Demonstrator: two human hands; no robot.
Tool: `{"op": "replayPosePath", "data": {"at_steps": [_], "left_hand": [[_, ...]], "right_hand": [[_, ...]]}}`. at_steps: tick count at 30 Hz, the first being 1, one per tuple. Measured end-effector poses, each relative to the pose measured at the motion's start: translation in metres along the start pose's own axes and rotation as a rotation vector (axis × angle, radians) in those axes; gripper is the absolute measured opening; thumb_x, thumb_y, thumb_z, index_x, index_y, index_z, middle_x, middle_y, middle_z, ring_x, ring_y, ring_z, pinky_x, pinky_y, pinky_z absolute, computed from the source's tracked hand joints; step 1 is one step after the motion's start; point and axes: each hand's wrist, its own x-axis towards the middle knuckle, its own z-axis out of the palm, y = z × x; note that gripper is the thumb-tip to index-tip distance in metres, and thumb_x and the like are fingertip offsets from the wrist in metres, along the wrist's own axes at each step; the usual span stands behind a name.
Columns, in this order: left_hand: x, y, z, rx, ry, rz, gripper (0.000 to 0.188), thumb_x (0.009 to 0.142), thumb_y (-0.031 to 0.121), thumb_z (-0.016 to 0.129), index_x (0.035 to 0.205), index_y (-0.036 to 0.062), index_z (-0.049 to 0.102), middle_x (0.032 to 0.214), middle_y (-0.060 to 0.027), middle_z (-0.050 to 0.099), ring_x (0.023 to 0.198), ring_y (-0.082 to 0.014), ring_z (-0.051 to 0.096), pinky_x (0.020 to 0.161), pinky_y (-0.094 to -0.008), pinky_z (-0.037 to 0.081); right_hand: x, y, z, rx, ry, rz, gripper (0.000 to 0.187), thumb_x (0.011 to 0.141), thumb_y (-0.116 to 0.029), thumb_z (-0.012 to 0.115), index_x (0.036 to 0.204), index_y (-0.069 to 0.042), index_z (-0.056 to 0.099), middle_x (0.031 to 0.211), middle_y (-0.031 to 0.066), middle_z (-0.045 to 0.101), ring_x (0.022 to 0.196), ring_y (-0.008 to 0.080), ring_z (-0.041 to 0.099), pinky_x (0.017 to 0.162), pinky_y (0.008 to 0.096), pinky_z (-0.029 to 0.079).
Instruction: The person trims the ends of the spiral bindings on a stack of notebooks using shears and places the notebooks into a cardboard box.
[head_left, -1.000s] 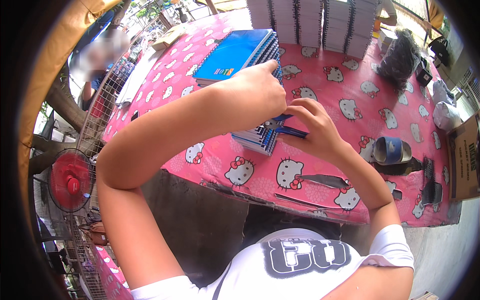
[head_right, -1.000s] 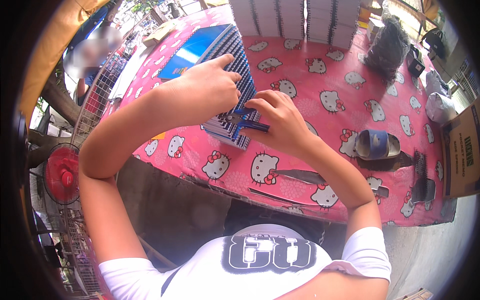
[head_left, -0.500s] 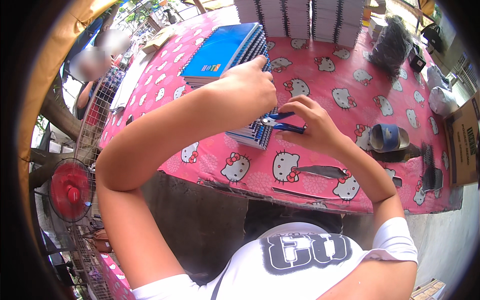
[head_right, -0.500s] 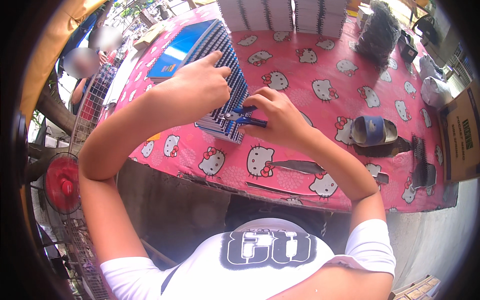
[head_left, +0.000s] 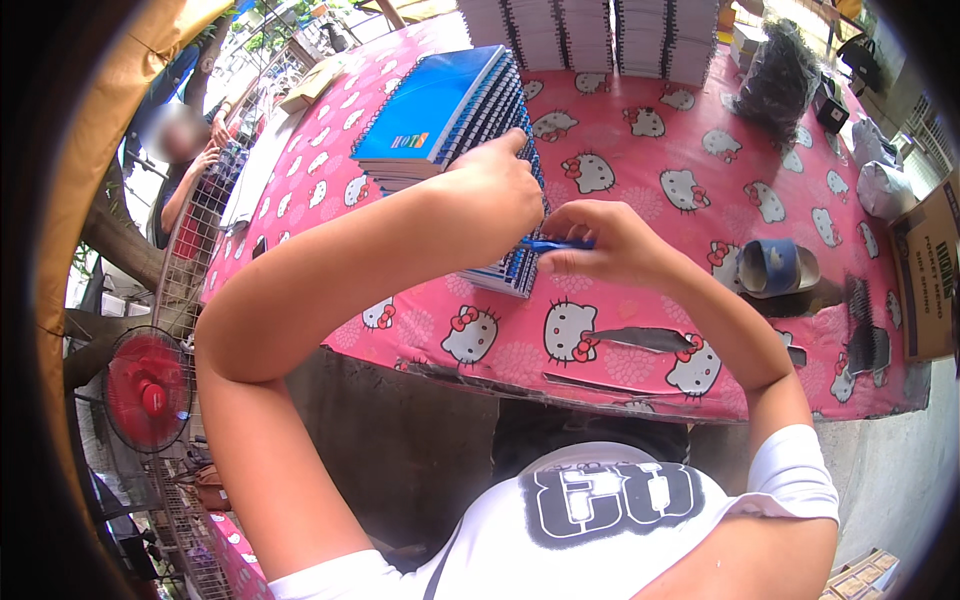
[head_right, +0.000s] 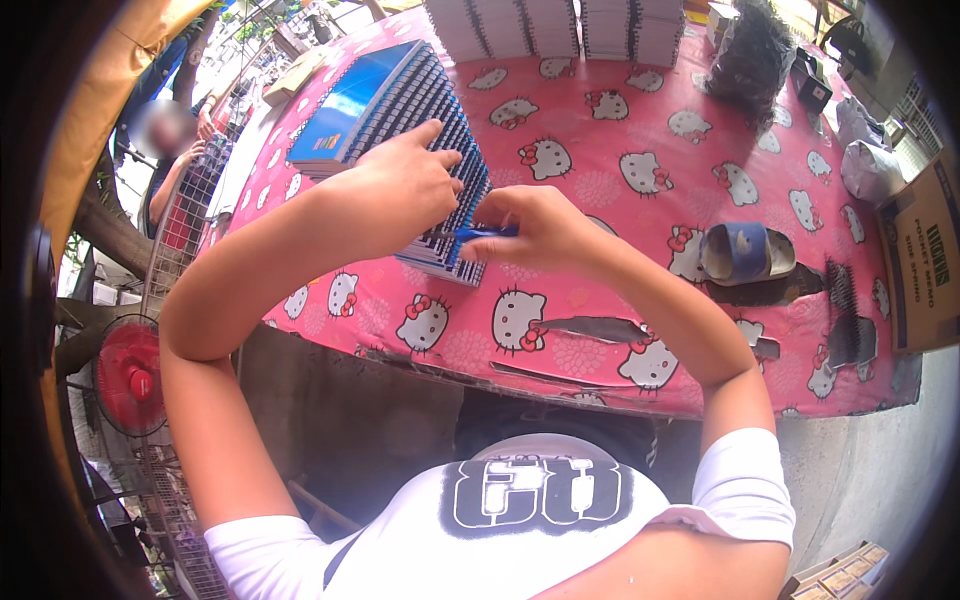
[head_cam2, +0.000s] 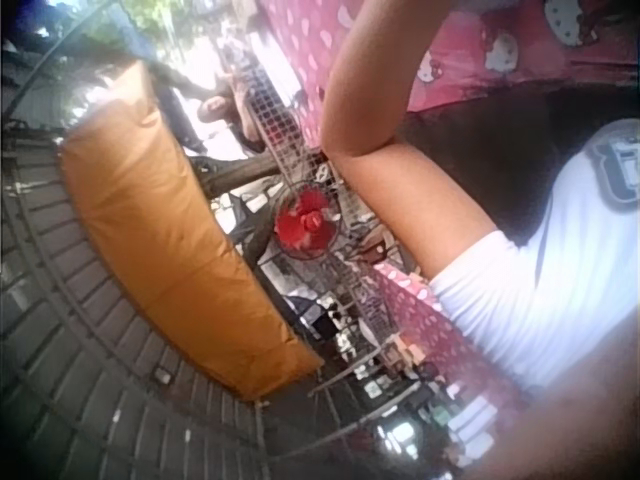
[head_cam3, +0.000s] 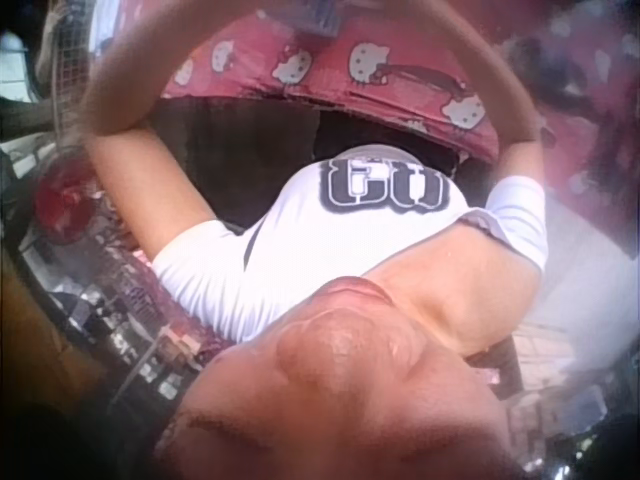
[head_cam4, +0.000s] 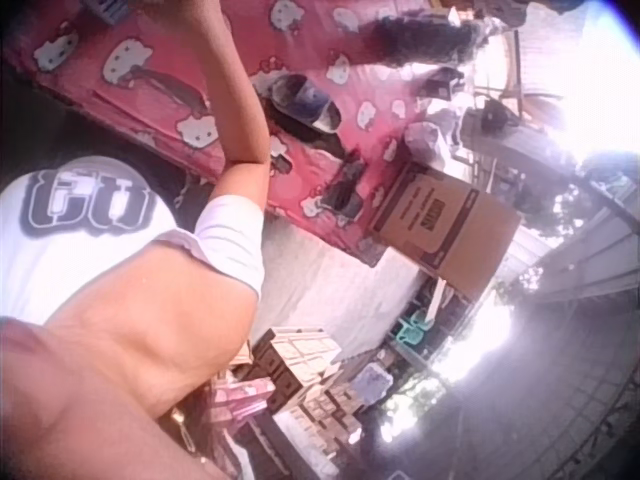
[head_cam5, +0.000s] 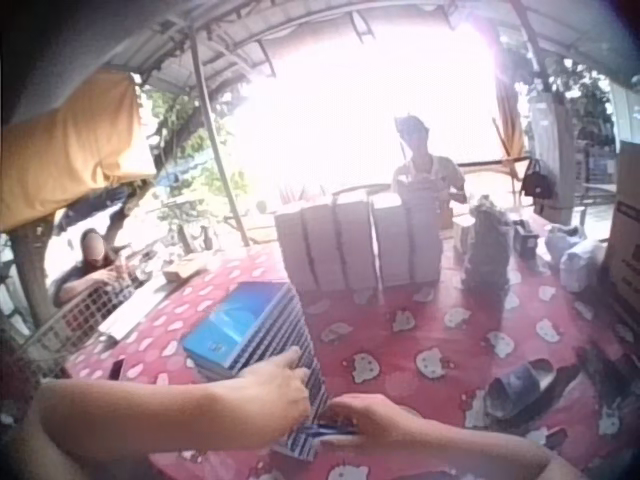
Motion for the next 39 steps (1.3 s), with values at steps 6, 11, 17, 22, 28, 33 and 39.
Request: {"op": "replayPosePath", "data": {"at_steps": [6, 11, 17, 22, 28, 33, 39], "left_hand": [[0.000, -0.002, -0.007, -0.032, -0.022, 0.006, 0.006, 0.074, 0.013, 0.067, 0.077, 0.0130, 0.072, 0.088, -0.0010, 0.069, 0.108, -0.0166, 0.057, 0.100, -0.0367, 0.033], [0.002, -0.001, -0.011, -0.022, -0.032, 0.004, 0.005, 0.074, 0.014, 0.068, 0.077, 0.0133, 0.072, 0.085, -0.0009, 0.069, 0.105, -0.0167, 0.058, 0.098, -0.0360, 0.034], [0.004, 0.005, 0.000, -0.002, 0.005, 0.015, 0.010, 0.076, 0.019, 0.070, 0.084, 0.0142, 0.073, 0.095, -0.0007, 0.070, 0.114, -0.0178, 0.055, 0.101, -0.0375, 0.032], [0.007, 0.004, -0.007, 0.001, -0.120, 0.009, 0.011, 0.076, 0.019, 0.068, 0.085, 0.0152, 0.073, 0.096, -0.0010, 0.070, 0.116, -0.0172, 0.054, 0.102, -0.0382, 0.031], [0.009, 0.006, -0.008, 0.004, -0.126, 0.000, 0.009, 0.077, 0.018, 0.067, 0.083, 0.0155, 0.073, 0.094, 0.0003, 0.071, 0.117, -0.0160, 0.054, 0.101, -0.0374, 0.031], [0.013, 0.008, -0.008, -0.018, -0.138, -0.013, 0.010, 0.079, 0.019, 0.067, 0.086, 0.0166, 0.073, 0.102, -0.0002, 0.070, 0.122, -0.0164, 0.051, 0.104, -0.0379, 0.030], [0.019, 0.008, 0.001, -0.056, -0.150, 0.044, 0.014, 0.079, 0.015, 0.064, 0.091, 0.0129, 0.072, 0.109, -0.0035, 0.068, 0.124, -0.0190, 0.050, 0.109, -0.0417, 0.028]], "right_hand": [[-0.003, -0.002, 0.003, -0.511, 0.339, -0.475, 0.042, 0.072, -0.030, 0.081, 0.101, -0.005, 0.064, 0.090, 0.0098, 0.064, 0.081, 0.0238, 0.063, 0.071, 0.0353, 0.050], [0.006, -0.001, -0.010, 0.163, -0.102, 0.190, 0.038, 0.076, -0.032, 0.080, 0.089, 0.002, 0.067, 0.075, 0.0073, 0.066, 0.067, 0.0124, 0.062, 0.062, 0.0289, 0.050], [0.002, -0.005, -0.007, 0.218, -0.142, 0.311, 0.044, 0.079, -0.038, 0.077, 0.100, 0.000, 0.066, 0.080, 0.0089, 0.068, 0.071, 0.0165, 0.065, 0.065, 0.0296, 0.052], [-0.016, -0.002, -0.004, -0.365, 0.176, -0.296, 0.042, 0.073, -0.029, 0.079, 0.103, -0.004, 0.065, 0.090, 0.0120, 0.062, 0.082, 0.0283, 0.063, 0.072, 0.0352, 0.051], [-0.006, -0.002, 0.007, -0.179, 0.146, -0.231, 0.040, 0.075, -0.037, 0.078, 0.092, -0.002, 0.068, 0.086, 0.0103, 0.061, 0.075, 0.0227, 0.066, 0.066, 0.0322, 0.054], [0.008, -0.005, -0.013, 0.416, -0.265, 0.562, 0.045, 0.079, -0.045, 0.074, 0.089, -0.001, 0.070, 0.071, 0.0071, 0.064, 0.059, 0.0146, 0.063, 0.058, 0.0269, 0.053], [-0.020, 0.020, 0.008, -0.137, 0.060, -0.133, 0.042, 0.075, -0.034, 0.077, 0.100, -0.003, 0.065, 0.091, 0.0134, 0.064, 0.087, 0.0283, 0.063, 0.076, 0.0403, 0.050]]}}
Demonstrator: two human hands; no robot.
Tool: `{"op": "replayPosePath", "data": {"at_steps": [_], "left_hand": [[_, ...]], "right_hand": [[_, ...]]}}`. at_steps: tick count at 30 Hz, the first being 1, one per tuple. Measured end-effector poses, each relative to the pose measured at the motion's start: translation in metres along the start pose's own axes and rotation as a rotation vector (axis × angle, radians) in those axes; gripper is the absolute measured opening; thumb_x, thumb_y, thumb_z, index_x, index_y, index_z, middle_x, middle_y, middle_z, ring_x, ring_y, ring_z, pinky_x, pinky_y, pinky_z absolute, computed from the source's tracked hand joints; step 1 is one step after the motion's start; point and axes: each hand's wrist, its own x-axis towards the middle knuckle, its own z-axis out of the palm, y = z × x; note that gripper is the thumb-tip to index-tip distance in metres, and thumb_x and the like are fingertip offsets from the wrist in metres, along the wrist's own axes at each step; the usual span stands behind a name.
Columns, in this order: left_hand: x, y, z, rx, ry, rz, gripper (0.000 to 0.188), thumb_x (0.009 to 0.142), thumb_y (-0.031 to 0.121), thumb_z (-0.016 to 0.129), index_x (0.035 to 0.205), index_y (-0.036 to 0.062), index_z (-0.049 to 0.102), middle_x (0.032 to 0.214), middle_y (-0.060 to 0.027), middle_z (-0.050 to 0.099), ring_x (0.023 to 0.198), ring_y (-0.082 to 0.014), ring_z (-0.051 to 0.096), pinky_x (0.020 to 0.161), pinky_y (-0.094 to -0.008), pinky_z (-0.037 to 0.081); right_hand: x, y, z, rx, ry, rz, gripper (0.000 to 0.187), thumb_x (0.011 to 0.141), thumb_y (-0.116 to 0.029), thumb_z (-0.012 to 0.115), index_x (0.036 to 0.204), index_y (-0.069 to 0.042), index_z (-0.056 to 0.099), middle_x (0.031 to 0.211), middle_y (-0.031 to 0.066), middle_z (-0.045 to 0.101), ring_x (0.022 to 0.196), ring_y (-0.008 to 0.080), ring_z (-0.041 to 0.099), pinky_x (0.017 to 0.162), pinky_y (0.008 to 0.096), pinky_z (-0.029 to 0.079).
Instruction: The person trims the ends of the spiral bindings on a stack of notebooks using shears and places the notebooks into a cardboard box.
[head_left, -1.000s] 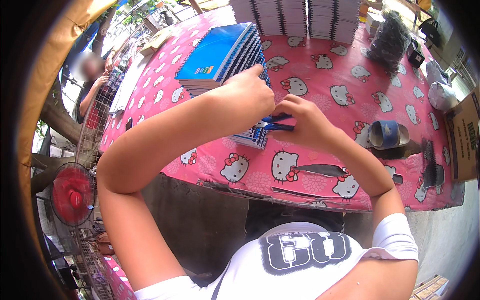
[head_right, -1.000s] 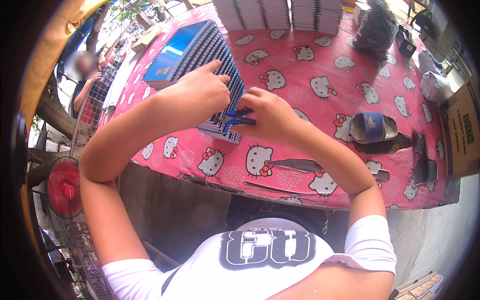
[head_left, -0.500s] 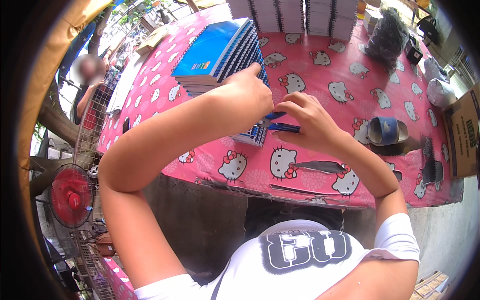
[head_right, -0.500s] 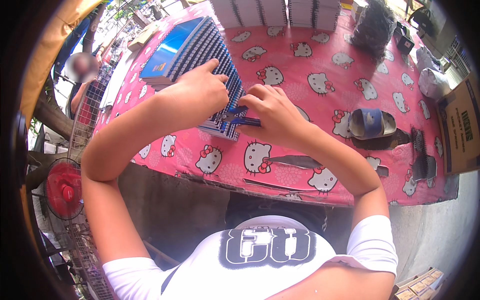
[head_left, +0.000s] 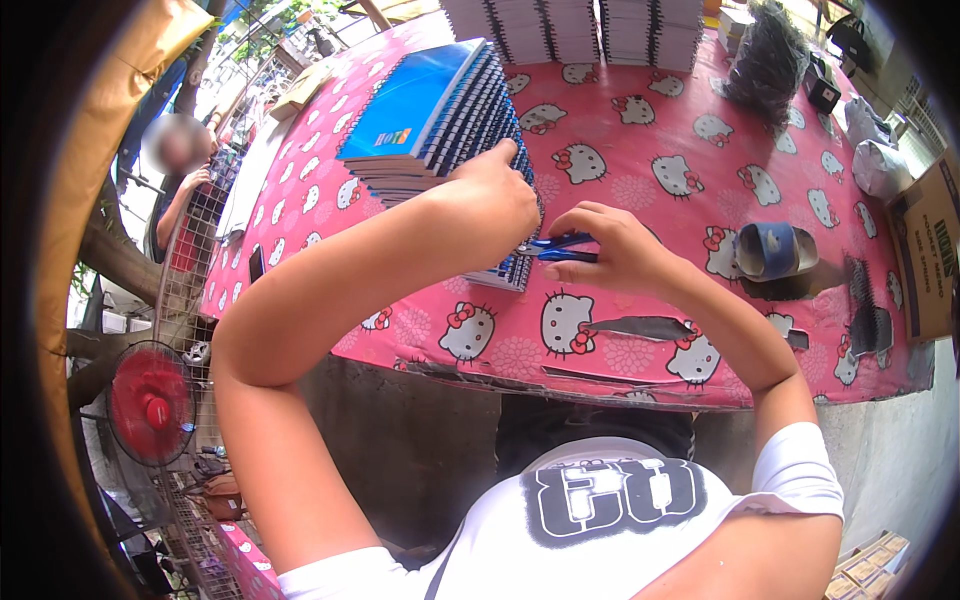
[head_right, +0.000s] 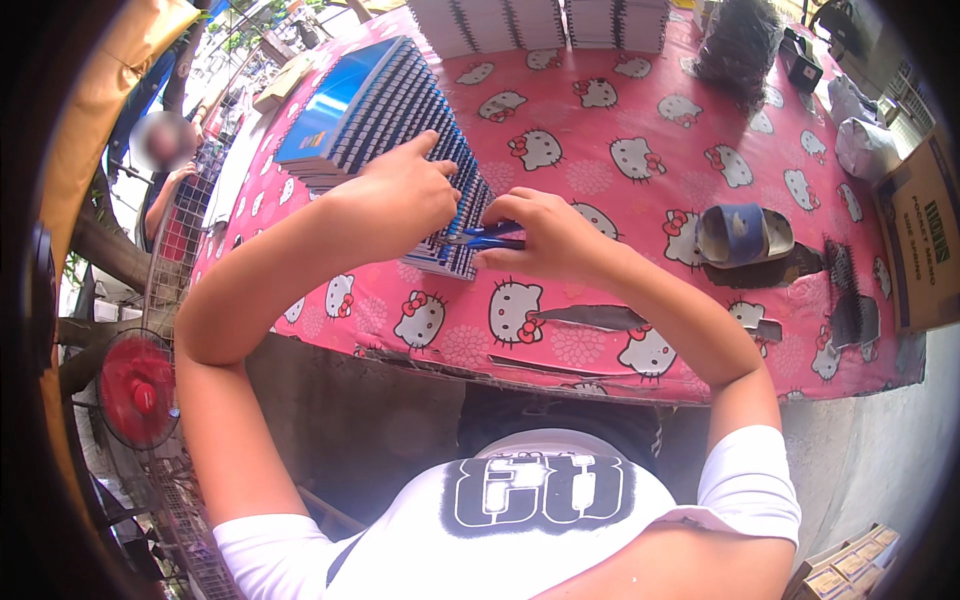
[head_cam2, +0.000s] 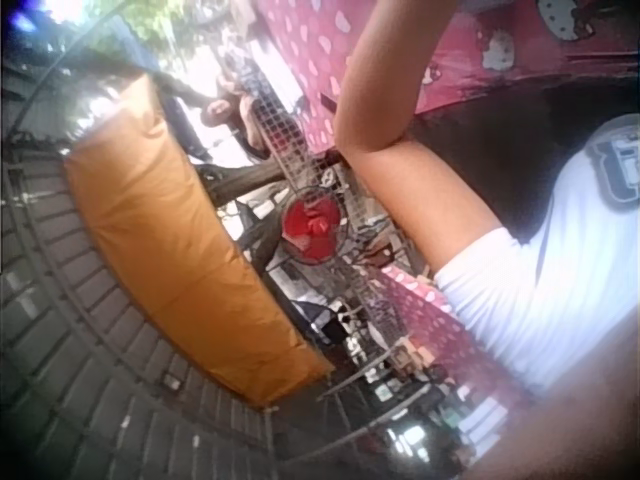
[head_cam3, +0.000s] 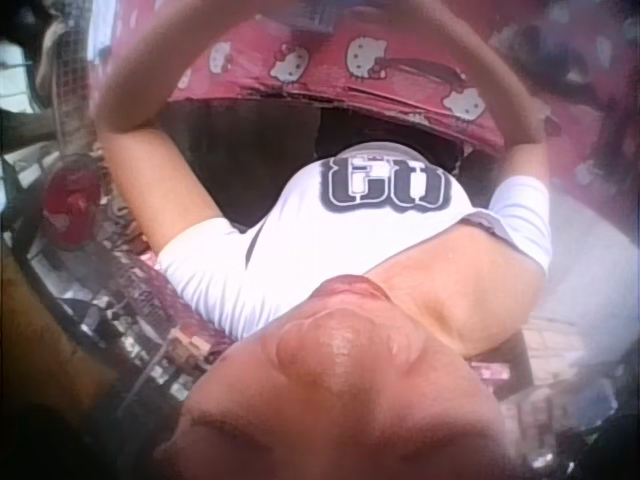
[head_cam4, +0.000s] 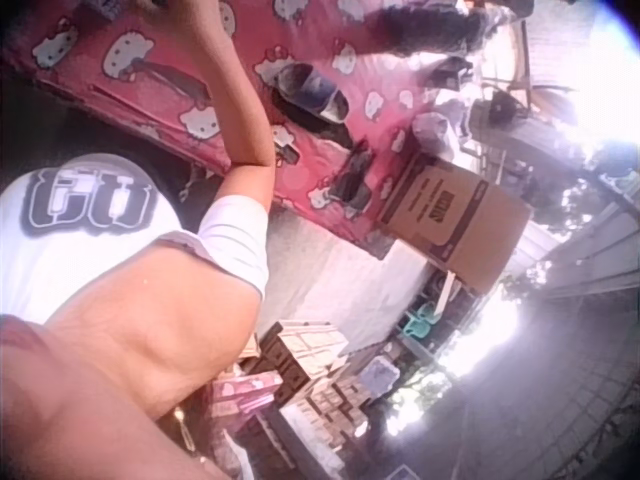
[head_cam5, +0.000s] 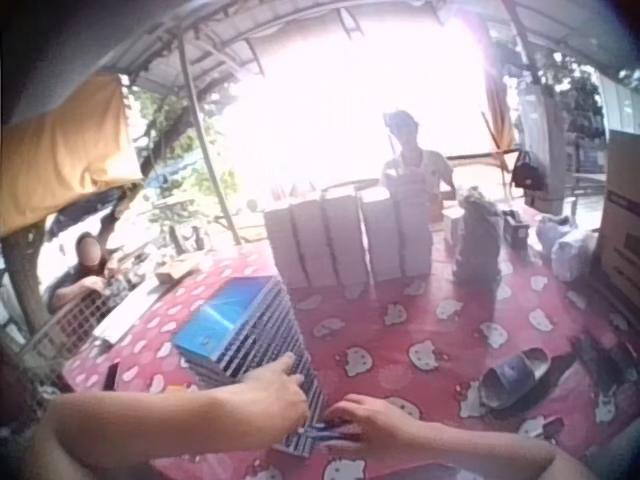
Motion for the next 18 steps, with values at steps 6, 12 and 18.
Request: {"op": "replayPosePath", "data": {"at_steps": [6, 12, 18], "left_hand": [[-0.002, -0.002, 0.004, -0.083, 0.068, -0.002, 0.016, 0.077, 0.010, 0.063, 0.090, 0.0090, 0.071, 0.107, -0.0053, 0.068, 0.123, -0.0218, 0.052, 0.111, -0.0462, 0.026], [0.001, 0.001, 0.000, -0.042, 0.011, -0.020, 0.015, 0.077, 0.012, 0.064, 0.090, 0.0100, 0.072, 0.105, -0.0044, 0.069, 0.124, -0.0207, 0.051, 0.112, -0.0444, 0.025], [0.006, 0.004, 0.007, 0.000, 0.059, 0.036, 0.010, 0.075, 0.012, 0.066, 0.081, 0.0109, 0.073, 0.103, -0.0054, 0.070, 0.125, -0.0200, 0.050, 0.108, -0.0426, 0.029]], "right_hand": [[-0.004, 0.006, 0.014, -0.210, 0.223, -0.232, 0.043, 0.071, -0.027, 0.079, 0.104, -0.005, 0.062, 0.098, 0.0120, 0.061, 0.091, 0.0288, 0.060, 0.078, 0.0387, 0.049], [0.008, 0.008, 0.006, 0.574, -0.180, 0.464, 0.041, 0.078, -0.037, 0.078, 0.087, 0.002, 0.070, 0.069, 0.0053, 0.066, 0.061, 0.0098, 0.060, 0.056, 0.0274, 0.047], [-0.002, 0.012, 0.014, 0.235, -0.020, 0.167, 0.039, 0.076, -0.031, 0.078, 0.097, -0.002, 0.065, 0.084, 0.0100, 0.065, 0.077, 0.0211, 0.065, 0.064, 0.0331, 0.051]]}}
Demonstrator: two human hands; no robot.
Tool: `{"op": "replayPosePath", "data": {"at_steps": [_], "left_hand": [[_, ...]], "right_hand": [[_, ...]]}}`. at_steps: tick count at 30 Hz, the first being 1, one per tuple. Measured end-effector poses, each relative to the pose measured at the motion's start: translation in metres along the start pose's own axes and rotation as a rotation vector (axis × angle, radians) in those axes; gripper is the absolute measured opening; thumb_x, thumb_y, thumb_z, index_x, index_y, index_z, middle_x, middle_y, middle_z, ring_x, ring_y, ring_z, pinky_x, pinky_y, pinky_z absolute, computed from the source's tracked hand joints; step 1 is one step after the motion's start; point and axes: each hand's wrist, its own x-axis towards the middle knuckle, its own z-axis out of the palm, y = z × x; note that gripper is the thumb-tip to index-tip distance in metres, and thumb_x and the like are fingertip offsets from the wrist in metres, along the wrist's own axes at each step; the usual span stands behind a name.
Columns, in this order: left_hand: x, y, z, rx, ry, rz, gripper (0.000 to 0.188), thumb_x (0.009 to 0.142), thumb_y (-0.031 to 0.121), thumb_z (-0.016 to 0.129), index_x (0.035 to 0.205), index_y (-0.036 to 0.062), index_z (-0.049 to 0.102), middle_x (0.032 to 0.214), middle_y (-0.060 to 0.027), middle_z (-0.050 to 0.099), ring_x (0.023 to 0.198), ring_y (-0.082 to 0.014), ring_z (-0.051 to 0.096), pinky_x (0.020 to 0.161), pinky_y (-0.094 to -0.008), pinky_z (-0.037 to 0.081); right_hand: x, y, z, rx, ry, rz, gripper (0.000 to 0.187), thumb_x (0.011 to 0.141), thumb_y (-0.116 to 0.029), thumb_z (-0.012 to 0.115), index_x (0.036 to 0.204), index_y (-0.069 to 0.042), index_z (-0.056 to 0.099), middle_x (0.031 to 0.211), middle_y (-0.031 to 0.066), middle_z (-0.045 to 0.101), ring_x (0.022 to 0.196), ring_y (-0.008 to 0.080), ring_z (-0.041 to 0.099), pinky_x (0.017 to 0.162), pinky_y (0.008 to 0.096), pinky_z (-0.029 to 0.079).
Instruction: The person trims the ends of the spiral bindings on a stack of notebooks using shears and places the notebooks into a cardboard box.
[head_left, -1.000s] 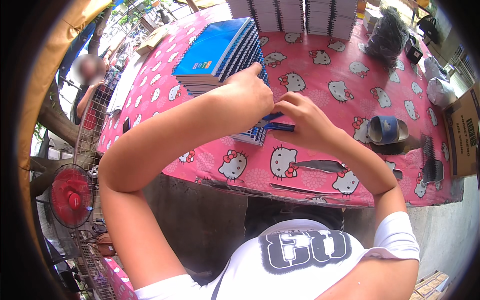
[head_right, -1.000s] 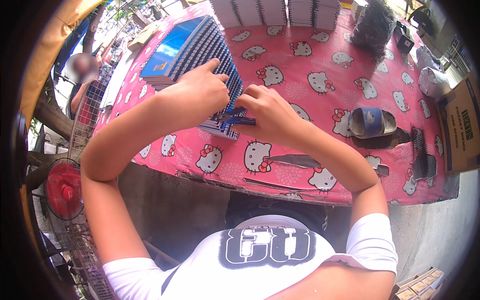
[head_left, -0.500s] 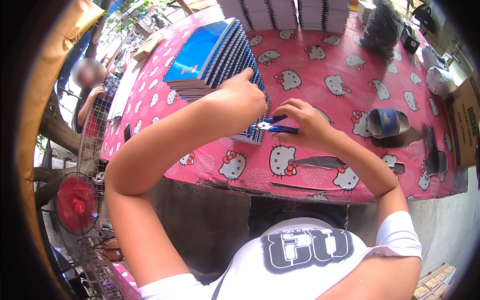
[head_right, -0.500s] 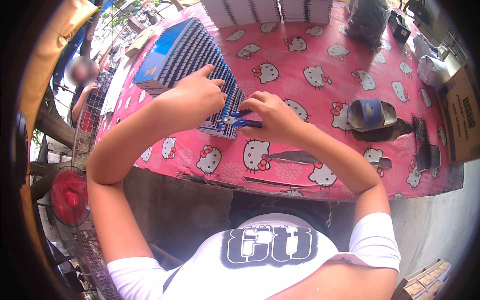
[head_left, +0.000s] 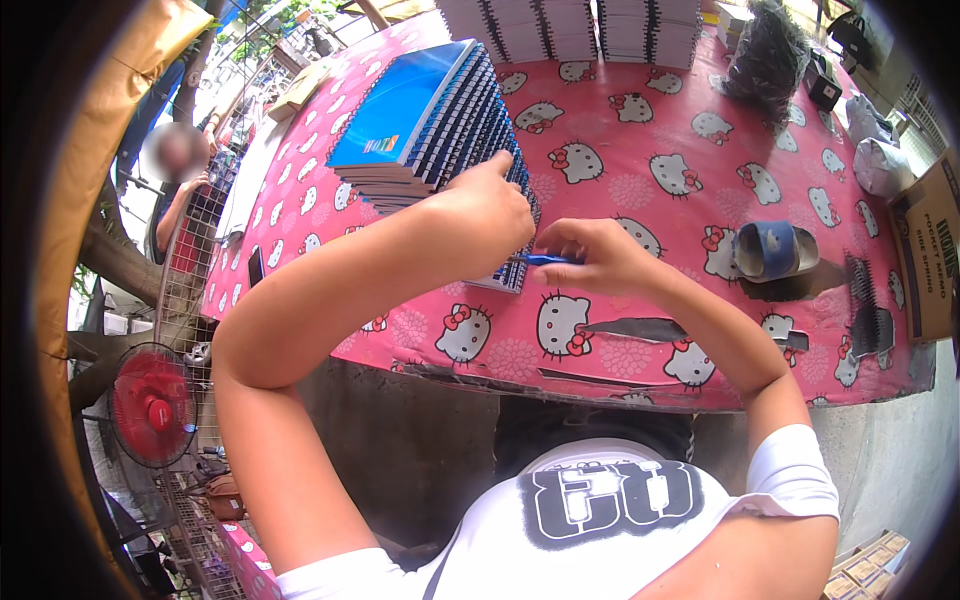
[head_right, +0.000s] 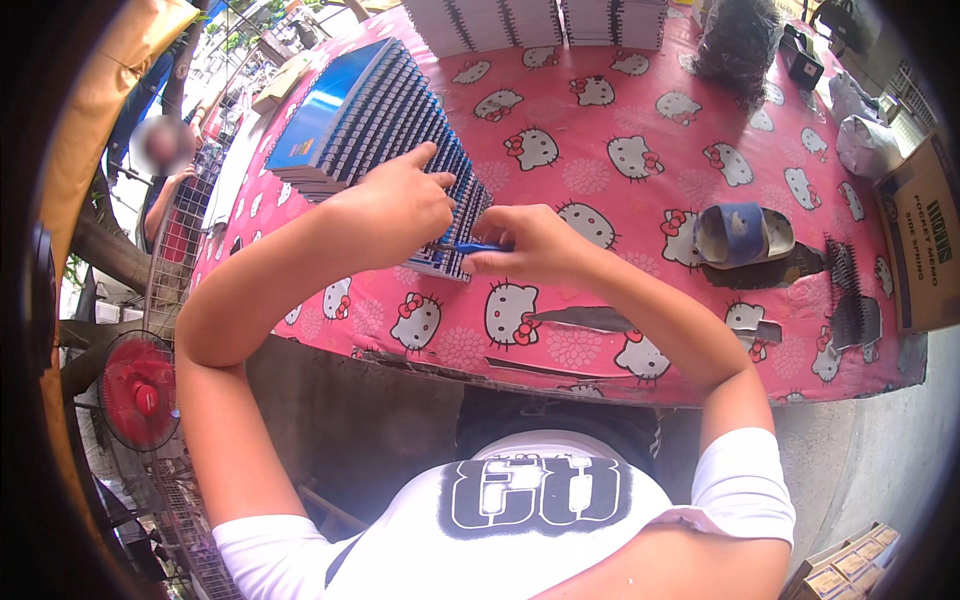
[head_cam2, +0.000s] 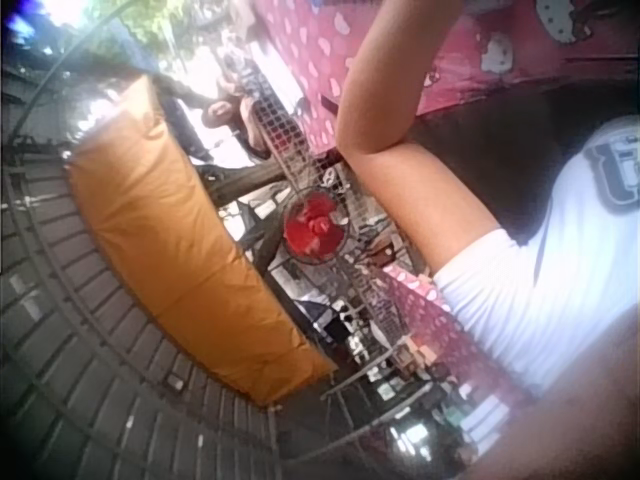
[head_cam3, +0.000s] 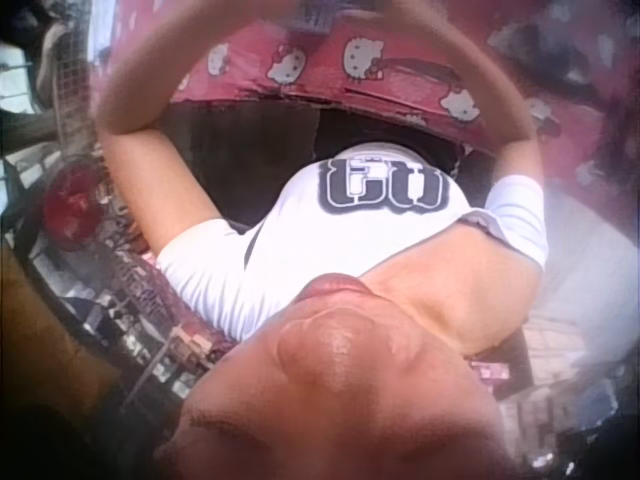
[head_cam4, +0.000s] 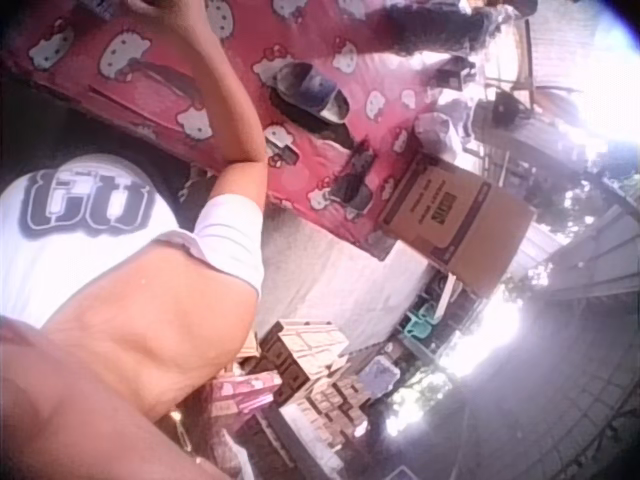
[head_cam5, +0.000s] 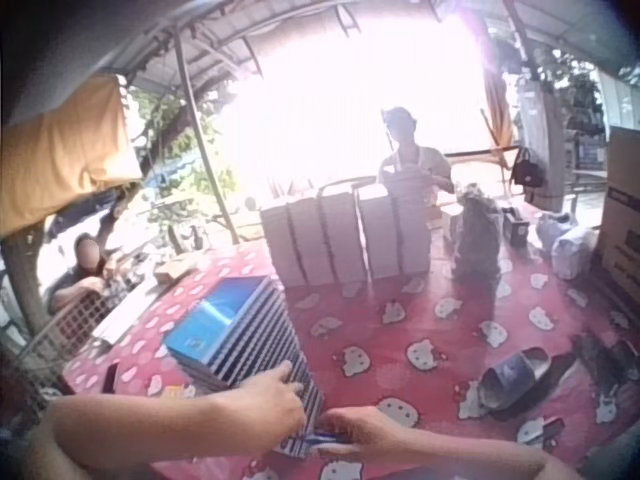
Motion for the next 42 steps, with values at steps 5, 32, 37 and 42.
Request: {"op": "replayPosePath", "data": {"at_steps": [5, 32, 37, 42], "left_hand": [[-0.001, -0.004, 0.001, -0.093, 0.024, -0.003, 0.008, 0.074, 0.011, 0.064, 0.076, 0.0105, 0.072, 0.094, -0.0073, 0.071, 0.117, -0.0203, 0.055, 0.105, -0.0406, 0.031], [0.007, 0.005, 0.003, 0.002, 0.008, -0.022, 0.009, 0.076, 0.015, 0.067, 0.083, 0.0129, 0.073, 0.098, -0.0058, 0.071, 0.122, -0.0203, 0.052, 0.099, -0.0388, 0.034], [0.013, 0.010, 0.018, 0.039, 0.149, 0.018, 0.012, 0.077, 0.017, 0.067, 0.086, 0.0125, 0.073, 0.101, -0.0057, 0.071, 0.126, -0.0217, 0.049, 0.107, -0.0437, 0.028], [0.019, 0.005, 0.021, -0.061, 0.042, 0.008, 0.011, 0.074, 0.015, 0.068, 0.084, 0.0121, 0.072, 0.096, -0.0056, 0.070, 0.112, -0.0209, 0.057, 0.103, -0.0418, 0.030]], "right_hand": [[-0.009, 0.004, 0.004, -0.453, 0.230, -0.371, 0.043, 0.071, -0.026, 0.078, 0.106, -0.007, 0.062, 0.101, 0.0108, 0.060, 0.093, 0.0314, 0.058, 0.080, 0.0402, 0.046], [0.004, -0.006, -0.007, 0.117, -0.145, 0.298, 0.037, 0.075, -0.033, 0.078, 0.092, -0.001, 0.068, 0.081, 0.0111, 0.066, 0.074, 0.0200, 0.064, 0.067, 0.0356, 0.050], [0.005, 0.004, 0.001, 0.211, -0.207, 0.356, 0.043, 0.081, -0.041, 0.073, 0.093, 0.000, 0.068, 0.078, 0.0117, 0.068, 0.072, 0.0184, 0.065, 0.063, 0.0325, 0.050], [-0.016, 0.002, 0.009, -0.448, 0.140, -0.227, 0.040, 0.070, -0.029, 0.078, 0.100, -0.007, 0.063, 0.098, 0.0109, 0.057, 0.094, 0.0292, 0.056, 0.085, 0.0395, 0.044]]}}
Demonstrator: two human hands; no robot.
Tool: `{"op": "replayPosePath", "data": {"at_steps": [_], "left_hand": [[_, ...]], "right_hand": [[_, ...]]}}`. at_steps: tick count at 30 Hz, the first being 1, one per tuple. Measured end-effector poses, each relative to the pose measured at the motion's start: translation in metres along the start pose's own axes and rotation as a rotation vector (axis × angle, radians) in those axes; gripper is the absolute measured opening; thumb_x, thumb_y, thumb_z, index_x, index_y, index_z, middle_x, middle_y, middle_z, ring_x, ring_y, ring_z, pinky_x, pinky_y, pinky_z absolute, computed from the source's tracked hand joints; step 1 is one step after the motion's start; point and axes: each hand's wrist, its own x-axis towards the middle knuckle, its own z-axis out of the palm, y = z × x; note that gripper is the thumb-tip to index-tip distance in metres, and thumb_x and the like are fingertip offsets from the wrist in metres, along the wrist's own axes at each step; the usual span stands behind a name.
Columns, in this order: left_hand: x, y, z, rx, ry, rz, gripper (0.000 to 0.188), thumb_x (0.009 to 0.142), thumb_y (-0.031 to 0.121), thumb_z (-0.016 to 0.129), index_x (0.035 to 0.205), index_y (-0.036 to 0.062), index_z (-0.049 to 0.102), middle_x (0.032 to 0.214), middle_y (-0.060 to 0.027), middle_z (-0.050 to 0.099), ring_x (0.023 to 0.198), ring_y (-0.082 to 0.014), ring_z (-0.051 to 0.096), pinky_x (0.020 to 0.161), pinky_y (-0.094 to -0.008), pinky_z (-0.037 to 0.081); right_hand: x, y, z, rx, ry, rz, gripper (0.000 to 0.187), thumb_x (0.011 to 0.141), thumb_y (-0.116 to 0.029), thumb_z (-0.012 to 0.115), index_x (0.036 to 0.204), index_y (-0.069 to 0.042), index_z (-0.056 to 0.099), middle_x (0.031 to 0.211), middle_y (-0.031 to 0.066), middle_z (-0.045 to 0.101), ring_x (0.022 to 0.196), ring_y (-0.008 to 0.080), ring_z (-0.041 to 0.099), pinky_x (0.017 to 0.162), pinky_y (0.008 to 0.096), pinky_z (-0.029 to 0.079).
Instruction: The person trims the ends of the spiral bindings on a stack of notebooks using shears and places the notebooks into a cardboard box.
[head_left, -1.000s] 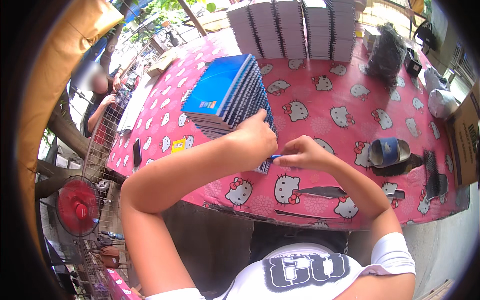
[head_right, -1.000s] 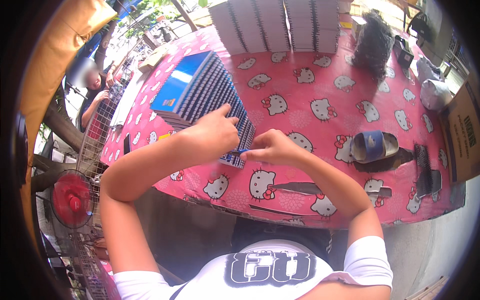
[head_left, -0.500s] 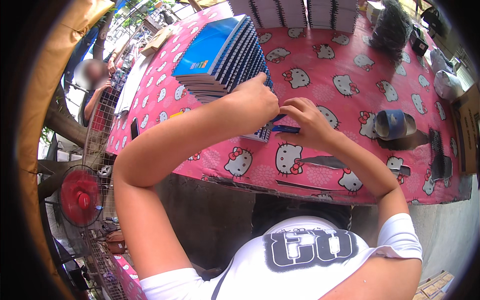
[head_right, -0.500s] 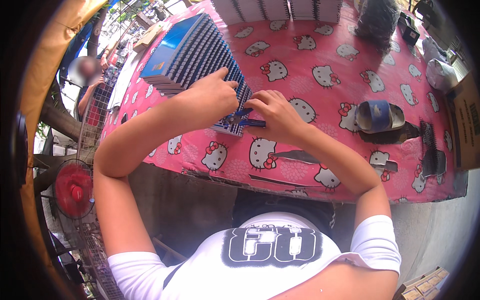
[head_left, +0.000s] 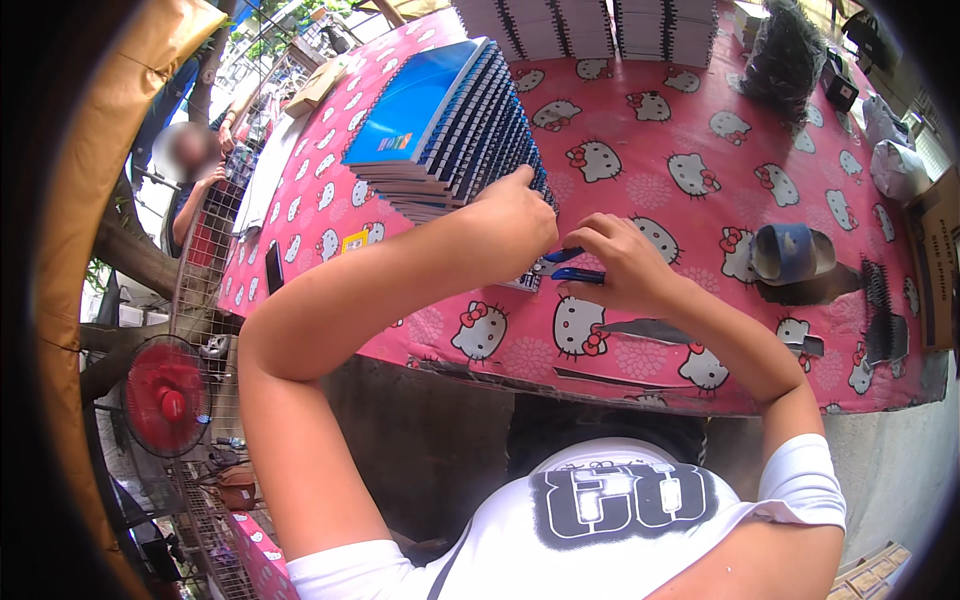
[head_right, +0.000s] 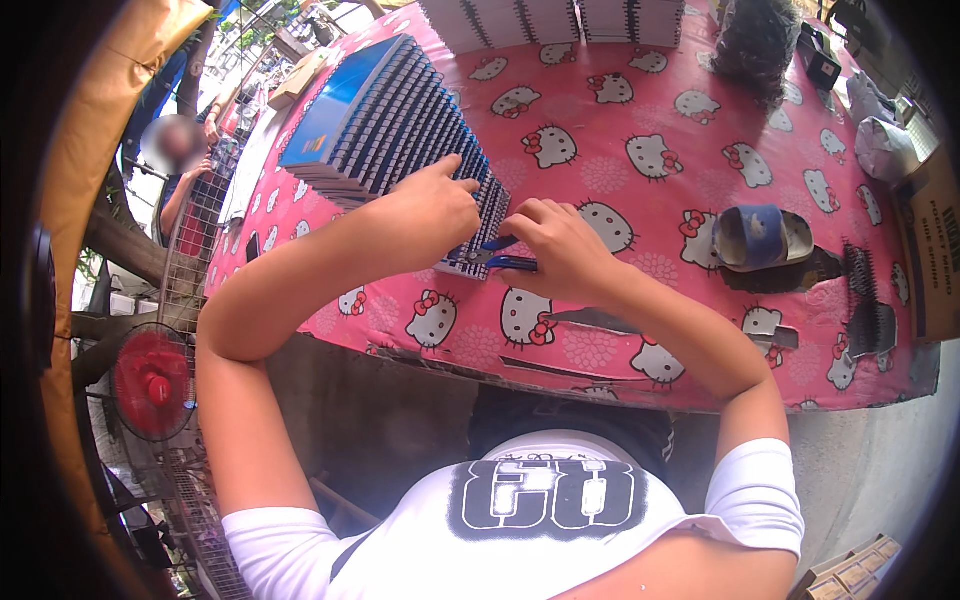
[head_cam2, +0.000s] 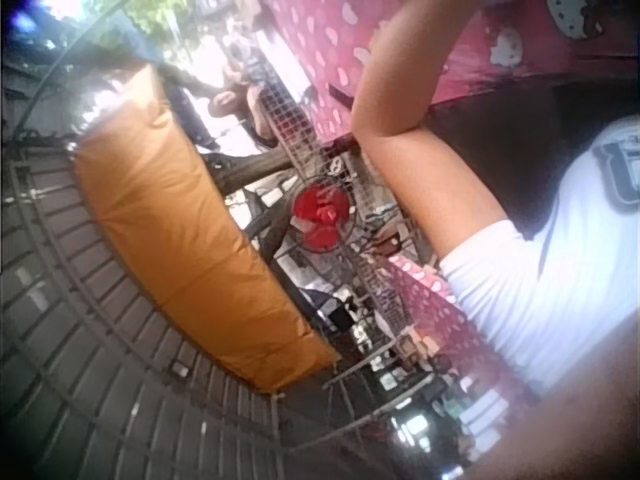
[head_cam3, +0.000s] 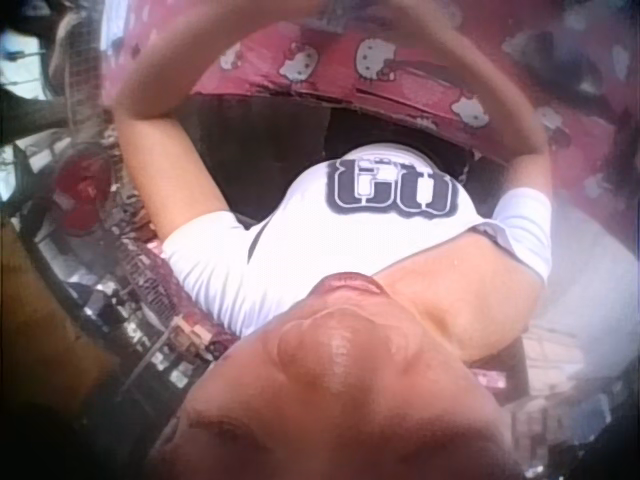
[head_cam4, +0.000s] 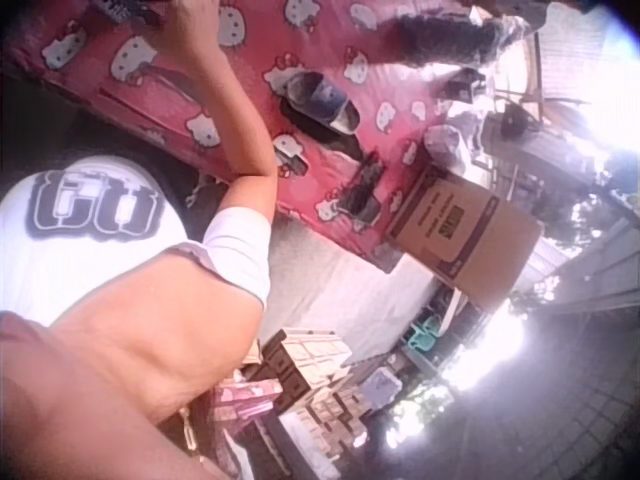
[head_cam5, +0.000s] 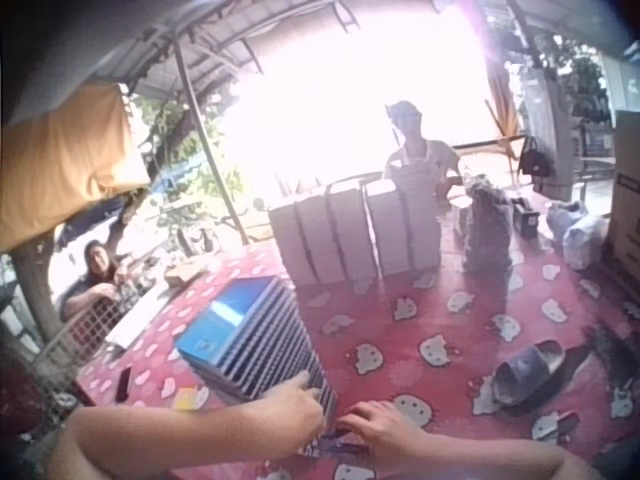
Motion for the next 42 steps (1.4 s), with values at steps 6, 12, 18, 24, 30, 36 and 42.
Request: {"op": "replayPosePath", "data": {"at_steps": [6, 12, 18, 24, 30, 36, 42], "left_hand": [[0.000, -0.001, 0.006, 0.021, 0.084, 0.009, 0.016, 0.072, 0.020, 0.073, 0.087, 0.0147, 0.072, 0.089, -0.0028, 0.070, 0.094, -0.0168, 0.065, 0.093, -0.0353, 0.034], [0.004, 0.003, 0.014, 0.051, 0.198, 0.029, 0.020, 0.075, 0.013, 0.065, 0.093, 0.0096, 0.072, 0.111, -0.0062, 0.067, 0.120, -0.0228, 0.053, 0.109, -0.0410, 0.029], [0.006, 0.002, 0.005, -0.045, -0.005, 0.029, 0.019, 0.075, 0.010, 0.063, 0.092, 0.0068, 0.072, 0.109, -0.0071, 0.068, 0.124, -0.0233, 0.051, 0.112, -0.0430, 0.028], [0.007, 0.003, 0.004, -0.103, 0.011, 0.006, 0.016, 0.073, 0.008, 0.063, 0.087, 0.0062, 0.072, 0.103, -0.0103, 0.069, 0.120, -0.0235, 0.054, 0.111, -0.0437, 0.028], [0.010, 0.004, -0.001, -0.071, -0.079, -0.002, 0.013, 0.073, 0.009, 0.063, 0.083, 0.0068, 0.072, 0.102, -0.0099, 0.069, 0.119, -0.0239, 0.055, 0.110, -0.0433, 0.028], [0.011, 0.003, 0.010, 0.039, 0.027, 0.040, 0.012, 0.075, 0.019, 0.069, 0.086, 0.0141, 0.073, 0.085, -0.0035, 0.070, 0.096, -0.0188, 0.063, 0.096, -0.0362, 0.033], [0.008, 0.005, 0.021, 0.041, 0.177, 0.096, 0.016, 0.077, 0.013, 0.062, 0.089, 0.0083, 0.072, 0.106, -0.0038, 0.068, 0.122, -0.0213, 0.052, 0.109, -0.0426, 0.028]], "right_hand": [[0.010, 0.001, 0.005, 0.231, -0.094, 0.118, 0.035, 0.074, -0.029, 0.078, 0.094, -0.003, 0.066, 0.087, 0.0110, 0.062, 0.083, 0.0250, 0.064, 0.072, 0.0402, 0.051], [0.011, 0.017, 0.006, 0.742, -0.424, 0.629, 0.046, 0.082, -0.042, 0.072, 0.098, 0.001, 0.068, 0.077, 0.0110, 0.068, 0.074, 0.0214, 0.068, 0.064, 0.0352, 0.052], [-0.011, 0.014, 0.006, 0.056, -0.088, 0.074, 0.042, 0.075, -0.033, 0.076, 0.104, -0.004, 0.064, 0.097, 0.0139, 0.060, 0.092, 0.0305, 0.058, 0.080, 0.0401, 0.047], [-0.005, 0.015, 0.013, 0.023, 0.064, -0.090, 0.040, 0.072, -0.028, 0.079, 0.100, -0.004, 0.064, 0.094, 0.0122, 0.060, 0.087, 0.0302, 0.059, 0.075, 0.0378, 0.048], [0.010, 0.023, 0.001, 0.381, -0.195, 0.158, 0.038, 0.069, -0.031, 0.081, 0.086, 0.000, 0.069, 0.075, 0.0122, 0.064, 0.073, 0.0254, 0.063, 0.065, 0.0352, 0.050], [0.025, 0.034, -0.005, 0.716, -0.454, 0.529, 0.045, 0.073, -0.040, 0.080, 0.085, 0.003, 0.071, 0.069, 0.0092, 0.067, 0.067, 0.0171, 0.065, 0.061, 0.0319, 0.050], [0.013, 0.040, 0.005, 0.595, -0.423, 0.493, 0.041, 0.073, -0.040, 0.079, 0.084, -0.002, 0.069, 0.073, 0.0085, 0.065, 0.071, 0.0182, 0.063, 0.063, 0.0337, 0.049]]}}
